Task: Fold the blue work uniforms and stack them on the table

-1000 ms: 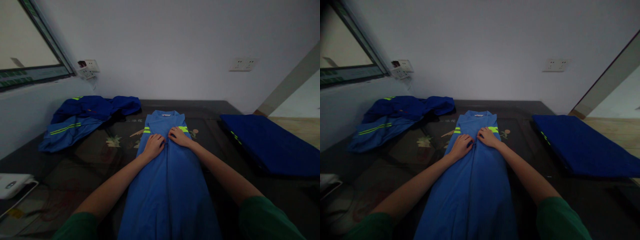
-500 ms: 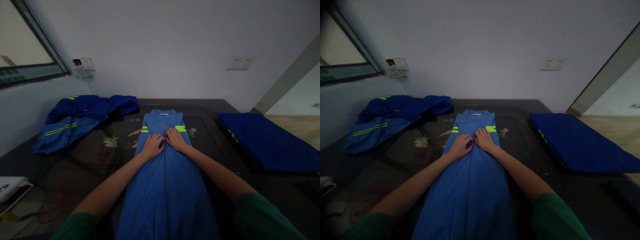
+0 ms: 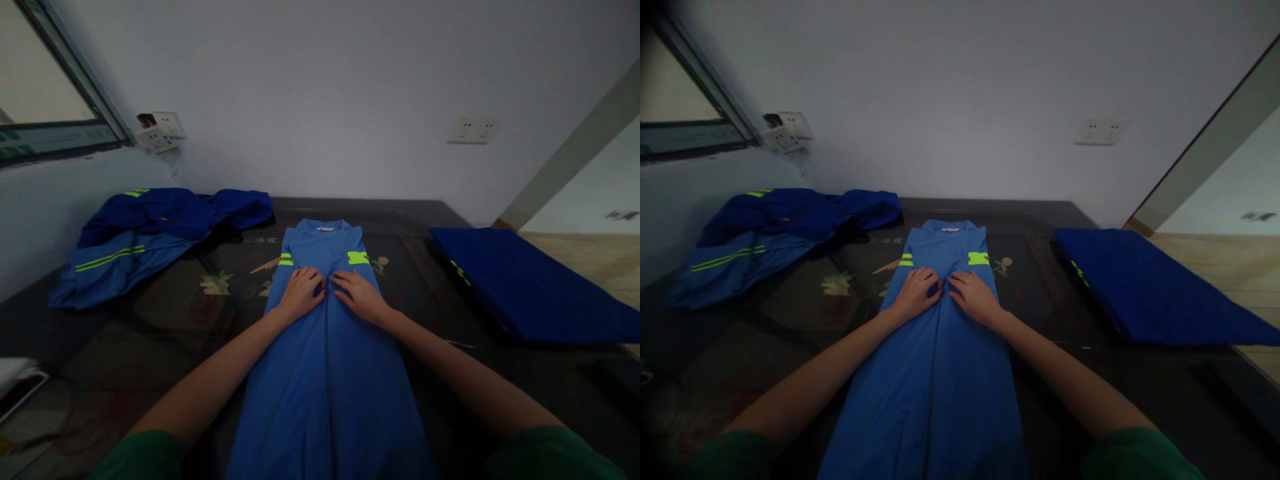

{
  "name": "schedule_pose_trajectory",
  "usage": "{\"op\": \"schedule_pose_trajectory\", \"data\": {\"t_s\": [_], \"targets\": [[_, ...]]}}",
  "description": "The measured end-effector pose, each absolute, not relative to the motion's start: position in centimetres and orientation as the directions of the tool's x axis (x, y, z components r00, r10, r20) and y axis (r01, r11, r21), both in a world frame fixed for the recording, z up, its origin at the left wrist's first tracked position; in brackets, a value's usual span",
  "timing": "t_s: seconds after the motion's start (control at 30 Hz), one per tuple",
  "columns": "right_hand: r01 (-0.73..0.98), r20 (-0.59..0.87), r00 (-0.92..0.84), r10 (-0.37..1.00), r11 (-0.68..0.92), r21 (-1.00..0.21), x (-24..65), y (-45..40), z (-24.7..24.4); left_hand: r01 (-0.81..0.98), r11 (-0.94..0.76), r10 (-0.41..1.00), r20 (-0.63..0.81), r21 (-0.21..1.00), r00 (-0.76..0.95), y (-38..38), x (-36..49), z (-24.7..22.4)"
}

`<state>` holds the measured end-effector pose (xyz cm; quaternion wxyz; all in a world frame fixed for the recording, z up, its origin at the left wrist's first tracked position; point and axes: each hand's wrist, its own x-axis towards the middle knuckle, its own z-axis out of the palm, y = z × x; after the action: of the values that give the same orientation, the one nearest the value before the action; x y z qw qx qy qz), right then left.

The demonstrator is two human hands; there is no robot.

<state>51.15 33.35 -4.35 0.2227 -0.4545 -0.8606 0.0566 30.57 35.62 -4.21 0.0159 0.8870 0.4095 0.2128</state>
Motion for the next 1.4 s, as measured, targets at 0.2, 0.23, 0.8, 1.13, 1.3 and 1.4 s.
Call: {"op": "schedule_pose_trajectory", "data": {"t_s": [0.2,0.23,0.8,1.13,1.3,1.4], "targets": [[0.807,0.264,-0.5,0.825,0.555,-0.203,49.3,32.9,-6.0,0.726,-0.661,0.737,0.348,0.192,0.579,35.7,30.6,-4.3],[0.807,0.258,-0.501,0.826,0.554,-0.205,49.3,32.9,-6.1,0.732,-0.656,0.742,0.34,0.184,0.578,35.7,30.7,-4.2],[0.929,0.213,-0.235,0.948,0.283,-0.236,54.5,38.7,-5.3,0.723,-0.681,0.73,0.179,0.113,0.66,32.4,33.5,-5.0],[0.971,0.141,-0.1,0.985,0.128,-0.203,54.8,43.2,-4.9,0.717,-0.69,0.721,0.182,0.098,0.669,32.5,33.3,-5.4],[0.976,0.079,0.007,0.997,0.01,-0.218,53.5,48.0,-5.7,0.738,-0.667,0.744,0.142,0.103,0.653,32.4,33.4,-5.5],[0.971,0.069,0.065,0.995,-0.047,-0.234,54.2,50.0,-6.7,0.742,-0.659,0.751,0.158,0.126,0.641,32.4,33.4,-5.5]]}}
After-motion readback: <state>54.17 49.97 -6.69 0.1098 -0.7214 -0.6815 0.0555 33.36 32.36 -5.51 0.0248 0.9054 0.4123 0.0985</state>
